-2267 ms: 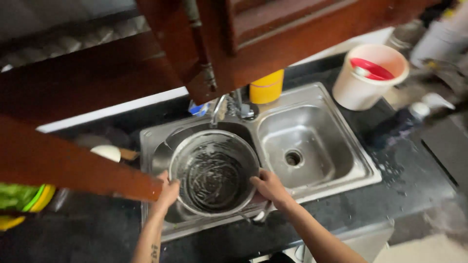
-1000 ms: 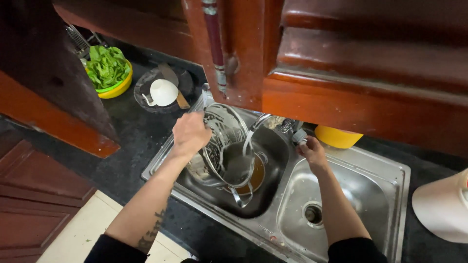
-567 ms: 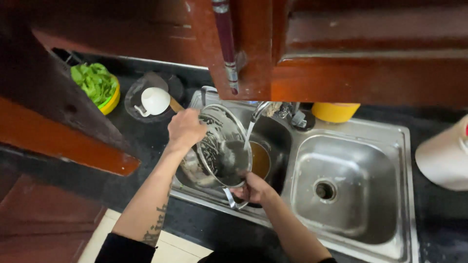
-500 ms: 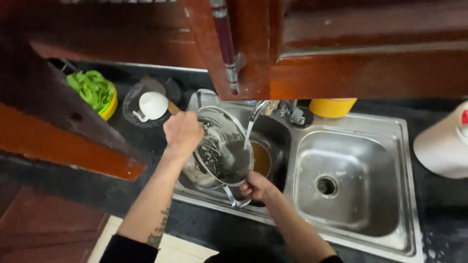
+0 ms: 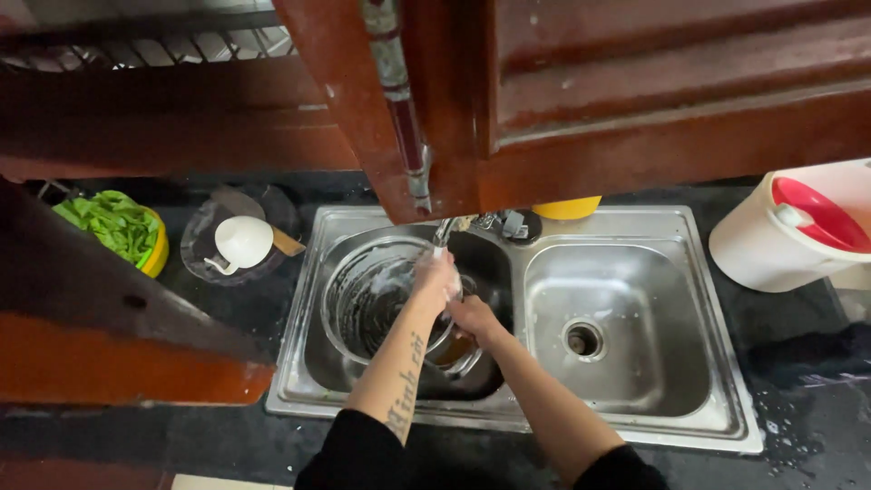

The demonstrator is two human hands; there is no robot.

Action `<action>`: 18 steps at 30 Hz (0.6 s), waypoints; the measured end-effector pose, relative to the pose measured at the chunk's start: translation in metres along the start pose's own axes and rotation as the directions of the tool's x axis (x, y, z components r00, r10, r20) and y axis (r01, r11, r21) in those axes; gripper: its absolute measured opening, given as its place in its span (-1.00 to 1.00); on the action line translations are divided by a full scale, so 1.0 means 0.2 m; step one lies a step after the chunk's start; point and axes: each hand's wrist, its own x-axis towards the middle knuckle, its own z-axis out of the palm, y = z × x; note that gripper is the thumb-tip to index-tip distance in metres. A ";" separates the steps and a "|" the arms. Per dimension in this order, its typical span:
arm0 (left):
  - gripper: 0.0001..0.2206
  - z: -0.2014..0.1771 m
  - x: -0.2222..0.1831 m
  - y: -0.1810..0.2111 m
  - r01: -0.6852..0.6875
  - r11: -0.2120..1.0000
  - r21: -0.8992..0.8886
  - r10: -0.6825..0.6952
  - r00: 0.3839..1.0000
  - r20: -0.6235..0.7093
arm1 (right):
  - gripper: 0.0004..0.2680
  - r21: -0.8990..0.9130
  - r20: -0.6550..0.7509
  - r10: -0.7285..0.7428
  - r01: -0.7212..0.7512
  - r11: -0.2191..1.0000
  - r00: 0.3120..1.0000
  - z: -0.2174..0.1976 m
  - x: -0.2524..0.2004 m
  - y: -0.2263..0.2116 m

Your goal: Washing a large metal pot in a sink and then cracking and whisking eggs in a bowl.

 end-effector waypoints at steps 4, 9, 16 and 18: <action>-0.68 0.09 0.01 0.06 -0.035 0.993 0.115 0.045 0.995 -0.085 | -0.50 -0.208 0.000 -0.099 0.097 0.973 0.995 -0.12 -0.24 -0.28; -0.48 0.08 -0.01 0.12 -0.122 0.830 0.544 0.182 0.982 -0.058 | -0.67 -0.471 -0.008 -0.250 0.217 0.855 0.968 -0.14 -0.21 -0.36; -0.65 -0.09 -0.27 0.20 -0.505 0.742 0.442 0.486 0.858 0.164 | -0.72 -0.740 0.013 -0.357 0.249 0.625 0.934 -0.08 -0.21 -0.58; -0.52 -0.16 -0.50 0.31 -0.499 0.793 0.349 0.459 0.867 0.195 | -0.73 -0.788 0.024 -0.383 0.253 0.561 0.924 -0.05 -0.21 -0.65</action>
